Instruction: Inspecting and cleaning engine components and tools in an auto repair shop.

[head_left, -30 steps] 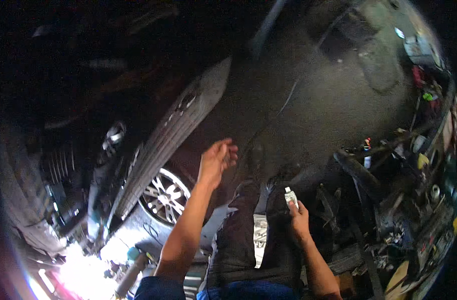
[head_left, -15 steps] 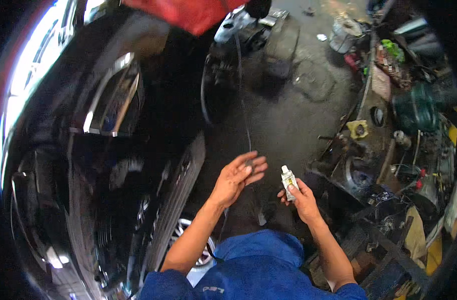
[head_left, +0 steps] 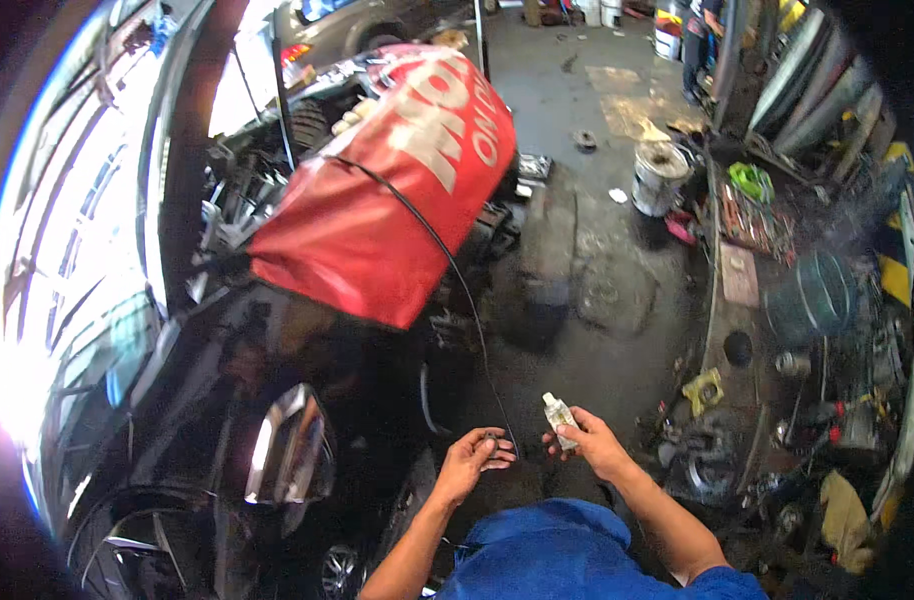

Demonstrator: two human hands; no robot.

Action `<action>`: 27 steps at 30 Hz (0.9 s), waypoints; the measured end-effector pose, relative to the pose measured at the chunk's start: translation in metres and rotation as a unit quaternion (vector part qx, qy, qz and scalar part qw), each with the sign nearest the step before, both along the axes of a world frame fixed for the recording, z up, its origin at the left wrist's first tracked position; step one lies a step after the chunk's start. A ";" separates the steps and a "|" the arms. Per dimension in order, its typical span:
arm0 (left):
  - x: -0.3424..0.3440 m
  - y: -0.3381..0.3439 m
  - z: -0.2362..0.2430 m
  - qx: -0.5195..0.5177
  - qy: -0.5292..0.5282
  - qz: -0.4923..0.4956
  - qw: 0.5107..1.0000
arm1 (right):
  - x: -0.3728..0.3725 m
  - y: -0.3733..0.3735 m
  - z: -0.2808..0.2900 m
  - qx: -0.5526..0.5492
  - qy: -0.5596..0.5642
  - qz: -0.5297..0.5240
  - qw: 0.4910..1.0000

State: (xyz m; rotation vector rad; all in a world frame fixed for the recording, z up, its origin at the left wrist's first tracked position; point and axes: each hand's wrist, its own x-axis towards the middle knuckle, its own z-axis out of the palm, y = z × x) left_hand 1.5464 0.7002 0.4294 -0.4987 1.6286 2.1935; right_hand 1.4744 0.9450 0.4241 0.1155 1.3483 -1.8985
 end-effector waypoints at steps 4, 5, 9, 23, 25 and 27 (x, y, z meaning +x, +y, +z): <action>-0.077 -0.014 0.038 -0.115 0.062 -0.010 0.991 | -0.063 -0.008 0.024 -0.018 0.017 -0.026 0.999; -0.098 -0.018 0.048 -0.144 0.083 -0.013 0.986 | -0.081 -0.008 0.029 -0.017 0.024 -0.035 0.999; -0.184 -0.019 0.085 -0.196 0.135 -0.009 0.971 | -0.145 0.018 0.045 -0.010 0.058 -0.078 0.995; -0.515 -0.002 0.205 -0.485 0.277 0.164 0.813 | -0.488 0.109 0.000 0.031 0.038 -0.107 0.993; -0.558 -0.032 0.227 -0.544 0.292 0.195 0.762 | -0.549 0.100 0.012 0.026 0.066 -0.070 0.995; -0.597 -0.055 0.245 -0.558 0.261 0.244 0.749 | -0.606 0.087 0.038 0.011 0.076 -0.028 0.997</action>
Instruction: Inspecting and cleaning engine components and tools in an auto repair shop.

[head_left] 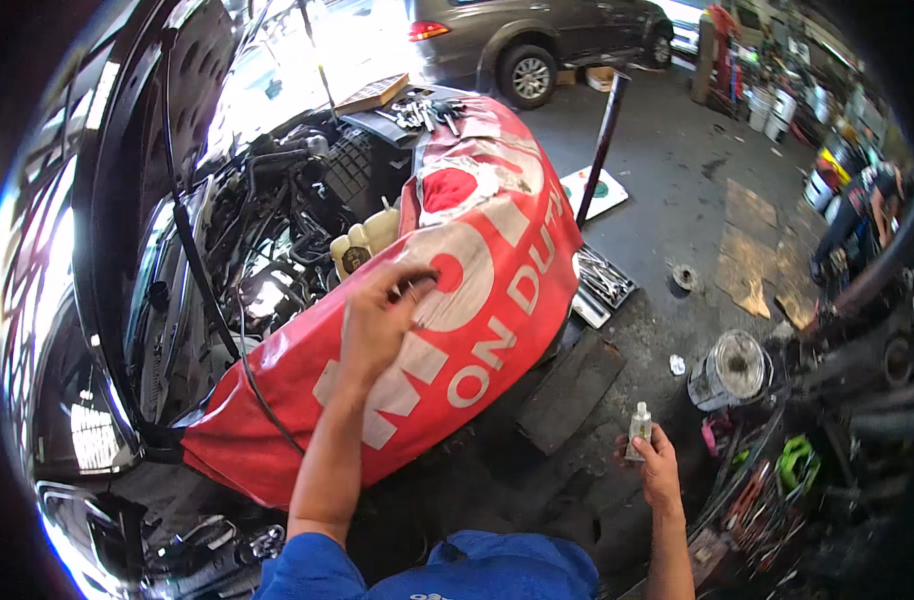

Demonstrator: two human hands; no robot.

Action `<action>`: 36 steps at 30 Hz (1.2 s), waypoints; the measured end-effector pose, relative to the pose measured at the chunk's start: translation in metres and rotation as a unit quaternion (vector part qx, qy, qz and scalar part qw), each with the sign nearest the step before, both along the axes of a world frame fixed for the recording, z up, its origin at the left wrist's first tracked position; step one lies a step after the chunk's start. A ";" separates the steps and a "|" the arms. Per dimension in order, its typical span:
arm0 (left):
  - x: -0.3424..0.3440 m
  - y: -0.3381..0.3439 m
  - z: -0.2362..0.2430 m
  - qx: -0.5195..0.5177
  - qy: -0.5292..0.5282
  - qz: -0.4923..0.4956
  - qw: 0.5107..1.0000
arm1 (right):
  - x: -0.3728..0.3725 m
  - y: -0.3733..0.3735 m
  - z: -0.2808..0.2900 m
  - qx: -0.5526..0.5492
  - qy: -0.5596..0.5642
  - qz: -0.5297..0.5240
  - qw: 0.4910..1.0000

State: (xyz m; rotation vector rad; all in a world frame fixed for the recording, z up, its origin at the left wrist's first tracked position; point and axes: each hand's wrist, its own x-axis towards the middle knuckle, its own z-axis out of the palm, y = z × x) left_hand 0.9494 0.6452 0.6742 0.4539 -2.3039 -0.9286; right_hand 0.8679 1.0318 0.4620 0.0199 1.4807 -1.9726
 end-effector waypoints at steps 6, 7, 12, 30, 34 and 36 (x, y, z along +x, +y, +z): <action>-0.058 -0.085 0.002 -0.052 -0.012 0.121 0.991 | -0.129 -0.064 0.049 -0.029 0.068 0.117 0.990; -0.062 -0.096 -0.004 -0.080 -0.008 0.145 0.986 | -0.142 -0.075 0.051 -0.027 0.065 0.121 0.990; -0.077 -0.112 -0.017 0.024 -0.006 0.189 0.982 | -0.188 -0.134 0.051 -0.004 0.064 0.114 0.991; -0.082 -0.118 -0.008 -0.171 -0.188 0.192 0.948 | -0.287 -0.407 0.173 0.005 0.116 0.190 0.975; -0.086 -0.120 -0.004 -0.152 -0.196 0.196 0.949 | -0.290 -0.428 0.162 0.019 0.140 0.200 0.970; -0.089 -0.123 -0.005 -0.134 -0.190 0.207 0.950 | -0.295 -0.444 0.165 0.054 0.257 0.157 0.952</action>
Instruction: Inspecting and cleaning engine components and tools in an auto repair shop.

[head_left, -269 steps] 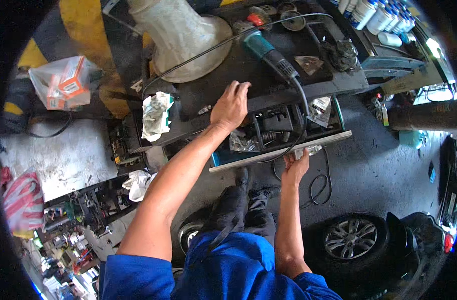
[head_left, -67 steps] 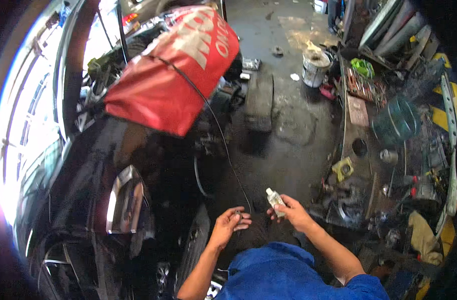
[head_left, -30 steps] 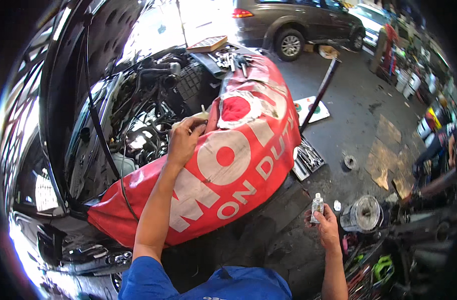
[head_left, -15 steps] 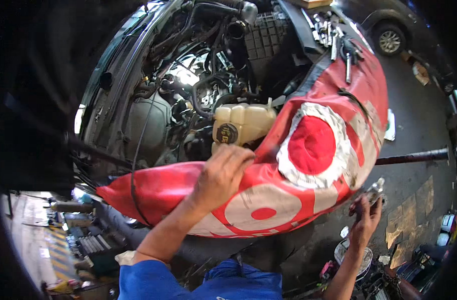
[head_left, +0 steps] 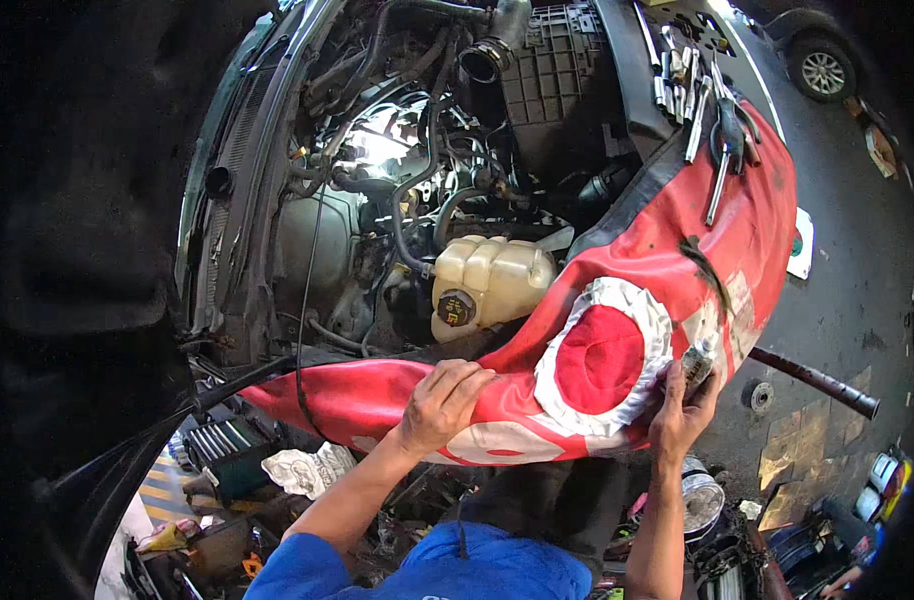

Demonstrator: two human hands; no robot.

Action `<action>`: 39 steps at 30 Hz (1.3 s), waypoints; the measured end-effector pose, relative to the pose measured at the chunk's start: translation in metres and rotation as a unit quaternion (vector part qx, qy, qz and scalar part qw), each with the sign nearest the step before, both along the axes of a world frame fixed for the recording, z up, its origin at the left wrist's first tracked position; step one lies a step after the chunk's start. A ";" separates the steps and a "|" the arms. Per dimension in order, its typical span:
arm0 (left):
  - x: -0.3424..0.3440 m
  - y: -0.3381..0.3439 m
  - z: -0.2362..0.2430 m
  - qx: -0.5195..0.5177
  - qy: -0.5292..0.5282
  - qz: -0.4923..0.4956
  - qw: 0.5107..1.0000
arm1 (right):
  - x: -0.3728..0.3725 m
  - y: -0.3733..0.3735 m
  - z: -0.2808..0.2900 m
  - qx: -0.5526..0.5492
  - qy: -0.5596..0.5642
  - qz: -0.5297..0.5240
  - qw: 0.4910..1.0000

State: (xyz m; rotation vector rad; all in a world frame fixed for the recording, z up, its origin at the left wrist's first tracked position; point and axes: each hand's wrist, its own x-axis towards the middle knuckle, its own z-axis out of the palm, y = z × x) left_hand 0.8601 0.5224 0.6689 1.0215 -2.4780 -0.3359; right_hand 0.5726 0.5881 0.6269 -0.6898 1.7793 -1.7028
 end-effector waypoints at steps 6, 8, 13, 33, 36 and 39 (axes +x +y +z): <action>-0.079 -0.024 0.003 0.094 0.139 0.099 0.981 | -0.046 -0.056 0.001 -0.025 0.032 0.018 0.999; -0.119 -0.045 0.005 0.118 0.153 0.103 0.976 | -0.067 -0.064 -0.019 -0.032 0.052 0.004 0.998; -0.207 -0.106 -0.006 0.245 0.238 0.146 0.928 | -0.069 -0.067 -0.030 0.005 0.170 -0.016 0.985; -0.296 -0.138 0.002 0.467 0.207 0.116 0.852 | -0.080 -0.062 -0.028 0.016 0.129 0.026 0.991; -0.275 -0.097 0.019 0.425 0.233 0.002 0.875 | -0.073 -0.064 -0.014 -0.001 0.146 0.060 0.987; -0.261 -0.077 0.032 0.382 0.205 0.057 0.899 | -0.075 -0.063 -0.017 -0.040 0.180 0.102 0.978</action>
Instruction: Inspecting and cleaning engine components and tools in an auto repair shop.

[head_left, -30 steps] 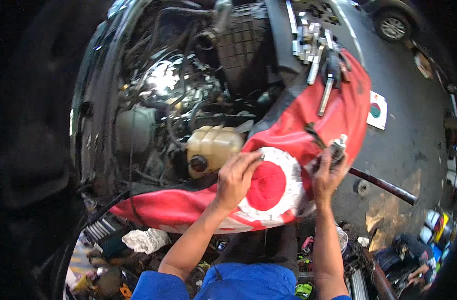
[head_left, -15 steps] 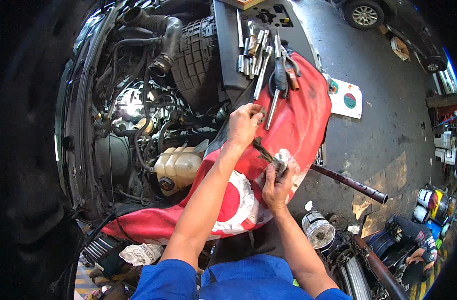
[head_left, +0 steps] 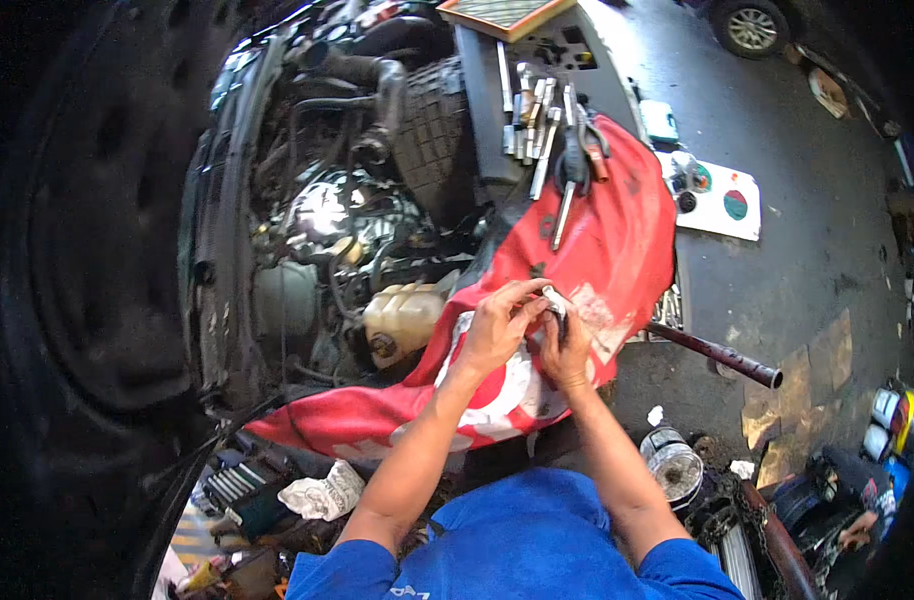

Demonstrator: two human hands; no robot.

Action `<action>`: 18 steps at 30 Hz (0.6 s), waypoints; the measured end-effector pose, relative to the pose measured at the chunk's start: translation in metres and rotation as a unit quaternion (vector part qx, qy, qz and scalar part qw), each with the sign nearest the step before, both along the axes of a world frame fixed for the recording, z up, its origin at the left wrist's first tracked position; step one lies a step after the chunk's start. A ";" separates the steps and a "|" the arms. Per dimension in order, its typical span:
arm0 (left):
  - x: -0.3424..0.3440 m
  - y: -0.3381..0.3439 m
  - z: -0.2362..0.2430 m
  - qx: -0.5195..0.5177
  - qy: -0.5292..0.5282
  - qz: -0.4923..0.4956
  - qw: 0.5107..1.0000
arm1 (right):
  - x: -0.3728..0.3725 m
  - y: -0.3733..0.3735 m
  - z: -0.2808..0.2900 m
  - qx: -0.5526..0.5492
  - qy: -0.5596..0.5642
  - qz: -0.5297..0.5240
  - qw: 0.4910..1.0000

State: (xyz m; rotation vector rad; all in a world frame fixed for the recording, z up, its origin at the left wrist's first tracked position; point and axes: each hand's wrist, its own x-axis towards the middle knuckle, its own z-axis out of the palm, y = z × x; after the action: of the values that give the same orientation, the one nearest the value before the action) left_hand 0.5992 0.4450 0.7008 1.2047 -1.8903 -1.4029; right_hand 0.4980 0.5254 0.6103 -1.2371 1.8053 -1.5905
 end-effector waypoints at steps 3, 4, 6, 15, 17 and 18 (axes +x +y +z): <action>0.016 0.008 0.025 -0.050 -0.073 -0.020 0.996 | -0.021 0.003 0.008 -0.020 0.037 0.126 0.991; 0.021 0.013 0.032 -0.066 -0.078 -0.024 0.994 | -0.028 0.007 0.012 -0.005 0.025 0.173 0.985; 0.046 0.023 0.040 -0.182 -0.124 -0.084 0.972 | -0.028 0.012 0.038 0.035 -0.005 0.272 0.962; 0.114 0.080 0.066 -0.299 -0.244 -0.158 0.909 | 0.009 0.040 0.089 0.110 -0.095 0.458 0.877; 0.125 0.088 0.066 -0.283 -0.249 -0.159 0.913 | 0.015 0.041 0.093 0.176 -0.082 0.482 0.854; 0.130 0.091 0.065 -0.277 -0.245 -0.135 0.919 | 0.021 0.042 0.089 0.158 -0.043 0.480 0.862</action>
State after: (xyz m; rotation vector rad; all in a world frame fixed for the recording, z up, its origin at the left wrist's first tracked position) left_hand 0.7290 0.5360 0.7661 1.0904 -2.6433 -0.6053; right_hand 0.5193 0.5673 0.6997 -1.5046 1.0086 -0.7245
